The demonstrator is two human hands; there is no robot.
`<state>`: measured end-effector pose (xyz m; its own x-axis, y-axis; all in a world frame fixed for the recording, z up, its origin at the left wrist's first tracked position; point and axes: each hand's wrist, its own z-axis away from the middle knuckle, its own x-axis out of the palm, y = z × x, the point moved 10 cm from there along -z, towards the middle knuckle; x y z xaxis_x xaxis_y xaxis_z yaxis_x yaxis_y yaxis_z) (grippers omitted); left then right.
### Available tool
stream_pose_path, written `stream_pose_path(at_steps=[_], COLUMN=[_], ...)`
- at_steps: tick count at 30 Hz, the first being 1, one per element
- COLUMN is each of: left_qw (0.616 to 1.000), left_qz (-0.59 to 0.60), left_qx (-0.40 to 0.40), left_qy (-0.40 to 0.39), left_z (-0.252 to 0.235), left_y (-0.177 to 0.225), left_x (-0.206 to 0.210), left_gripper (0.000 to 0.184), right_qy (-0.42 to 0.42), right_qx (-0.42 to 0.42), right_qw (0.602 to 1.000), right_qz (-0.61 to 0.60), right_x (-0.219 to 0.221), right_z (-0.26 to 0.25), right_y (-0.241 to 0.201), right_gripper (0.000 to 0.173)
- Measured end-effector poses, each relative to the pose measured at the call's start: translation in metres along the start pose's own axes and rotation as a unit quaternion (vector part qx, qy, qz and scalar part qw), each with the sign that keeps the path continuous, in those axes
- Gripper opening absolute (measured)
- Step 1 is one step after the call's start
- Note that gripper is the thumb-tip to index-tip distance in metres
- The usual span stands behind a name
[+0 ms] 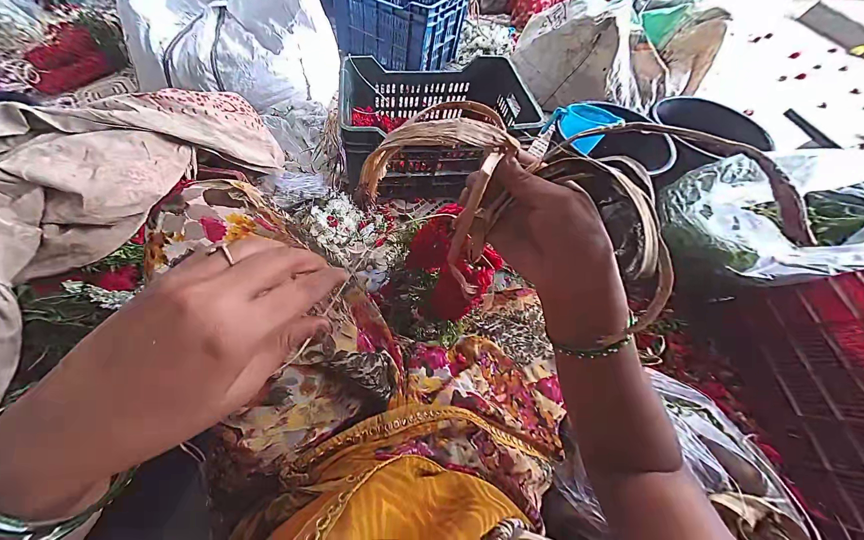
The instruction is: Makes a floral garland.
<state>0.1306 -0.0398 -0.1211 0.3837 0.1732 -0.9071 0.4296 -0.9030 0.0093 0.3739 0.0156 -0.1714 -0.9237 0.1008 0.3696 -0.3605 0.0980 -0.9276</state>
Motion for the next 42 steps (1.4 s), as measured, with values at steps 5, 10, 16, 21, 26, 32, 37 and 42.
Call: stream_pose_path(at_steps=[5,10,16,21,26,32,37,42], left_qw=[0.966,0.894,0.963,0.963,0.861,0.811,0.754,0.860], left_qz=[0.181,0.192,0.252,0.261,0.331,0.448,0.563,0.439], left_qx=[0.140,0.129,0.048,-0.036,-0.166,-0.205,-0.222,-0.156], left_qy=[-0.118,-0.383,-0.085,-0.060,-0.350,-0.314,-0.256,-0.208], left_z=[-0.032,-0.010,-0.032,-0.040,-0.027,-0.020,-0.022,-0.020], left_y=[0.041,0.089,0.039,0.019,0.058,0.063,0.065,0.056], left_x=[0.043,0.134,0.062,0.069,0.190,0.217,0.228,0.176], left_gripper=[0.037,0.033,0.033,0.029,0.050,0.052,0.069,0.046], right_qy=[-0.010,-0.002,-0.012,0.031,0.075,0.043,0.042,0.024], right_qx=[-0.017,-0.021,-0.010,-0.011,-0.011,-0.011,0.001,0.016], right_qw=[0.999,1.000,1.000,0.999,0.995,0.996,0.994,0.996], right_qz=[0.027,0.020,-0.018,-0.038,-0.068,-0.075,-0.098,-0.086], right_x=[-0.002,-0.004,0.002,-0.001,0.011,0.046,0.054,0.049], right_z=[0.003,0.002,-0.014,-0.024,-0.039,-0.055,-0.062,-0.057], right_y=[-0.003,-0.005,0.000,-0.006,-0.015,-0.022,-0.013,-0.009], right_gripper=[0.023,0.022,0.022,0.021,0.021,0.016,0.018,0.019])
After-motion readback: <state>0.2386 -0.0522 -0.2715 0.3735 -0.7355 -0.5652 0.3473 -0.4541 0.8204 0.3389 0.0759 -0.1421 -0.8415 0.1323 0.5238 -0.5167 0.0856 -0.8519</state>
